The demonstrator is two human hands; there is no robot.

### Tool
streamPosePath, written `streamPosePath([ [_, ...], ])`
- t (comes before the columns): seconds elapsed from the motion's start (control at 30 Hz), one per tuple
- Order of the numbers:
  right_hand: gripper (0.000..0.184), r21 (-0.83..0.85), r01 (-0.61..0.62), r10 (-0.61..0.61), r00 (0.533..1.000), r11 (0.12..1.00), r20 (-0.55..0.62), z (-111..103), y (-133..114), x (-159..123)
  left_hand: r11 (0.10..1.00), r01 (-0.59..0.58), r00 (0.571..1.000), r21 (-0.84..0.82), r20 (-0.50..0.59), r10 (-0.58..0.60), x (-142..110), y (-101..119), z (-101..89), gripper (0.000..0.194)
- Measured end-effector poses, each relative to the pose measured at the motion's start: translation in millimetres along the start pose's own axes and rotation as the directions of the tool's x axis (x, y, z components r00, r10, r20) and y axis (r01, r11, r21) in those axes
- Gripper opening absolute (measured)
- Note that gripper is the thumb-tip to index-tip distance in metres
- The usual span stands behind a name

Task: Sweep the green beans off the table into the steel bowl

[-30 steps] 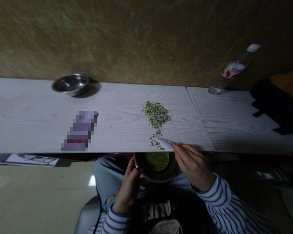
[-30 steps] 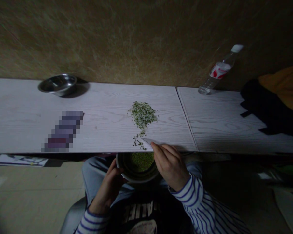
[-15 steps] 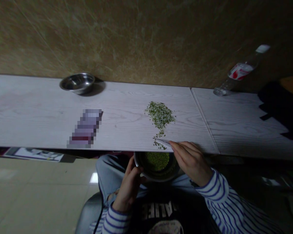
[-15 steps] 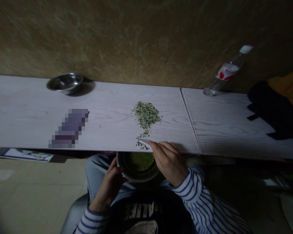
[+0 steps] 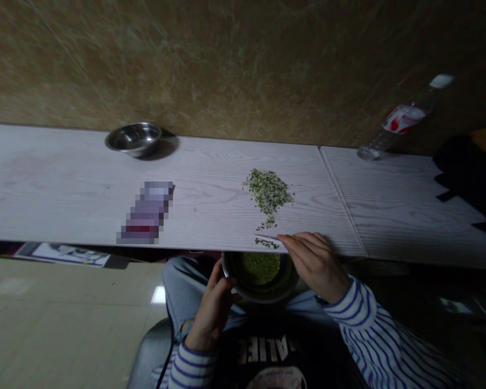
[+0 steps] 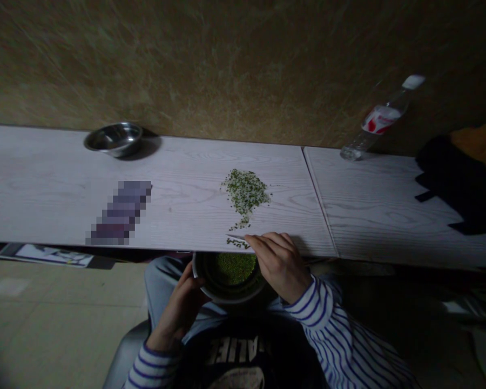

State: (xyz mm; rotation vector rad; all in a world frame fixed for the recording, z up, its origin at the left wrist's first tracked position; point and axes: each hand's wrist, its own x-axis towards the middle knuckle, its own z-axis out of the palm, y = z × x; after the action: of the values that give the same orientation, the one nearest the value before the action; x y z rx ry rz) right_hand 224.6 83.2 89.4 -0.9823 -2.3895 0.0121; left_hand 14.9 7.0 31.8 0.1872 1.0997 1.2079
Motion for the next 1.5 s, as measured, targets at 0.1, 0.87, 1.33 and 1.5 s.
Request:
streamPosePath([
  [0.1,0.031,0.021,0.019,-0.020,1.000,1.000,0.012,1.0,-1.8,1.4,1.000,-0.008,1.000,0.005,0.015,0.008,0.0,-1.4,-2.0,0.057],
  [0.87,0.031,0.029,-0.010,0.011,1.000,1.000,-0.013,-0.1,-7.7,0.2,1.000,-0.013,1.000,0.009,0.025,0.013,-1.8,-1.7,-7.6,0.057],
  [1.33,0.019,0.149,-0.075,0.091,0.991,0.986,-0.101,7.8,-16.9,8.2,0.998,-0.059,0.997,-0.020,-0.046,0.058,-2.9,-1.6,-25.1,0.057],
  [1.5,0.019,0.193,-0.068,0.092,0.988,0.979,-0.121,11.6,-22.5,17.3,0.995,-0.093,0.992,-0.025,-0.090,0.091,-10.4,2.9,-36.0,0.061],
])
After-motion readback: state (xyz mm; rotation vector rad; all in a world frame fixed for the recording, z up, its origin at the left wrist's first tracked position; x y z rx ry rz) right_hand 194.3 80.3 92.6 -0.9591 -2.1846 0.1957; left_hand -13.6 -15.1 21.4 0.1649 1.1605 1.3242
